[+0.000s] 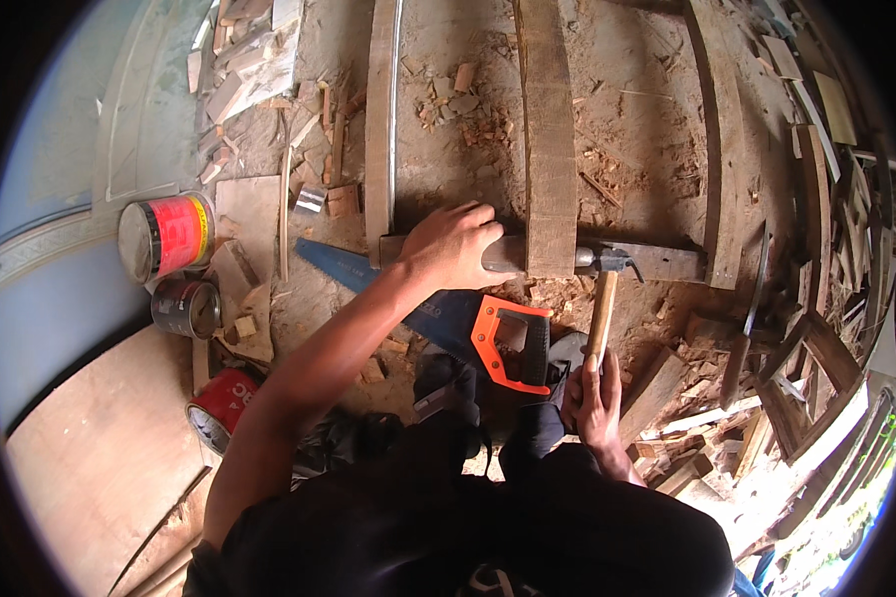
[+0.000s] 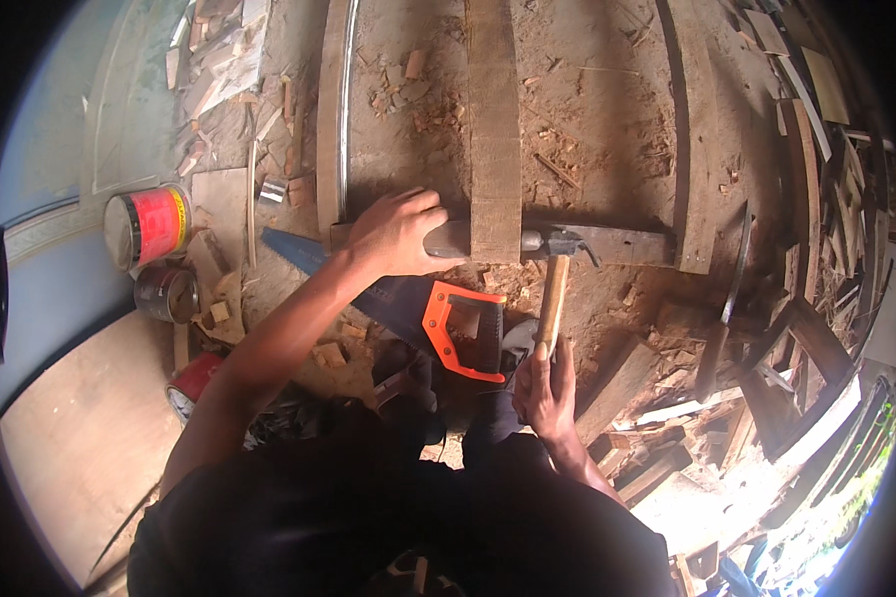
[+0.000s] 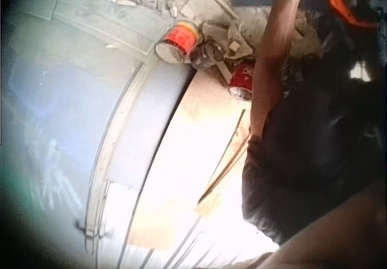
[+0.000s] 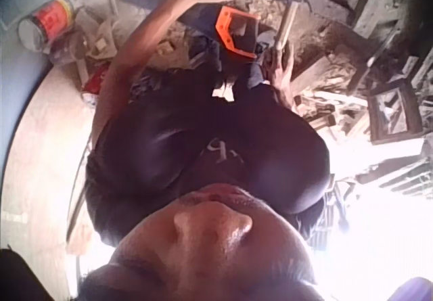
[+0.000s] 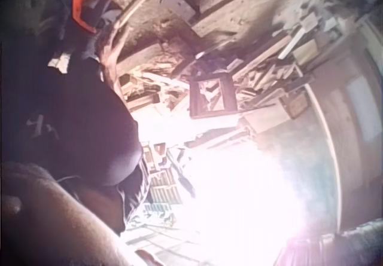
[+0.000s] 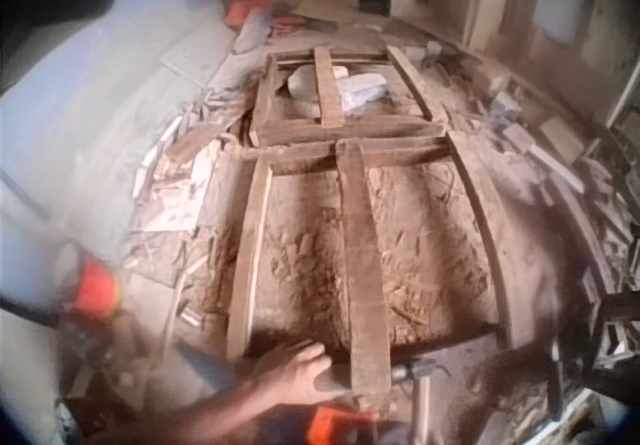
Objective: The person assembles a wooden frame on the floor, using a hammer to tap pieces into place and a hand saw to cut a wooden plank. The person positions and adjusts the frame components throughout the process.
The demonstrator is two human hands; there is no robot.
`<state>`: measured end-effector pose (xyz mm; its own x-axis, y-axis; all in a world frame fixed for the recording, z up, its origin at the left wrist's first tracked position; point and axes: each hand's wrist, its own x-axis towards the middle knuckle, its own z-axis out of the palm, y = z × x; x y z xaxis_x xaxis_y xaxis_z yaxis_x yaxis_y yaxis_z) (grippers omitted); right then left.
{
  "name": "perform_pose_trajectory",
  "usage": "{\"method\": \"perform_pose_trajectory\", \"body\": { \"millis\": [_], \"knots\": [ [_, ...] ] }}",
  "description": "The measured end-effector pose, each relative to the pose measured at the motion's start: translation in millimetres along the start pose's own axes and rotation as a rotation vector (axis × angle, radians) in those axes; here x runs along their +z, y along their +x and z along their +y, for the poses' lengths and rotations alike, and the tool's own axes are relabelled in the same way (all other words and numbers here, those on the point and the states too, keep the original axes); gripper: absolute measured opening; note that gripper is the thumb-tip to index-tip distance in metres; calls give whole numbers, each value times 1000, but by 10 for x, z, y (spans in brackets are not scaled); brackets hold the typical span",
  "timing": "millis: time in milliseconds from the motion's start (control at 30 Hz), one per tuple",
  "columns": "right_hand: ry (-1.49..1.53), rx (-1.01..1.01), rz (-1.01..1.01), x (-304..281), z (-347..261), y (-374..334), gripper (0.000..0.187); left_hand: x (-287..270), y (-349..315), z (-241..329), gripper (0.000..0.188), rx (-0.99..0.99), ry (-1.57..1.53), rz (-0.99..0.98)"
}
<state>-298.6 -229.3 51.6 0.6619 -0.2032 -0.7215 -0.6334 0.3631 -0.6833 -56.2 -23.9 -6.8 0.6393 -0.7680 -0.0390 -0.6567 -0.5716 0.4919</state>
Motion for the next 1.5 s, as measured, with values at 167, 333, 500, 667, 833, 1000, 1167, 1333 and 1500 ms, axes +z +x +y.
{"method": "perform_pose_trajectory", "body": {
  "millis": [167,333,500,667,833,1000,1167,1333,1500],
  "knots": [
    [100,-248,267,-18,-113,204,30,-28,-25,-2,53,-15,11,-15],
    [19,-62,2,73,-138,112,28,-41,-38,-32,53,-20,1,-40],
    [-67,-218,177,17,-45,297,36,-15,-40,-15,54,-9,26,-2],
    [85,-200,50,11,-301,360,24,-56,-43,-42,54,-40,-8,-27],
    [-45,-75,-33,160,-158,197,24,-31,-72,-16,53,-19,-19,-24],
    [168,-192,202,162,-291,393,32,-90,3,-49,55,-35,20,-39],
    [117,-54,-44,80,-269,320,32,-72,-41,-68,57,-43,19,-81],
    [-18,-72,-120,183,-307,332,26,-109,-42,-21,57,-66,14,-133],
    [63,-116,38,242,-382,386,23,-69,-68,-54,57,-44,9,-57]
  ]
}}
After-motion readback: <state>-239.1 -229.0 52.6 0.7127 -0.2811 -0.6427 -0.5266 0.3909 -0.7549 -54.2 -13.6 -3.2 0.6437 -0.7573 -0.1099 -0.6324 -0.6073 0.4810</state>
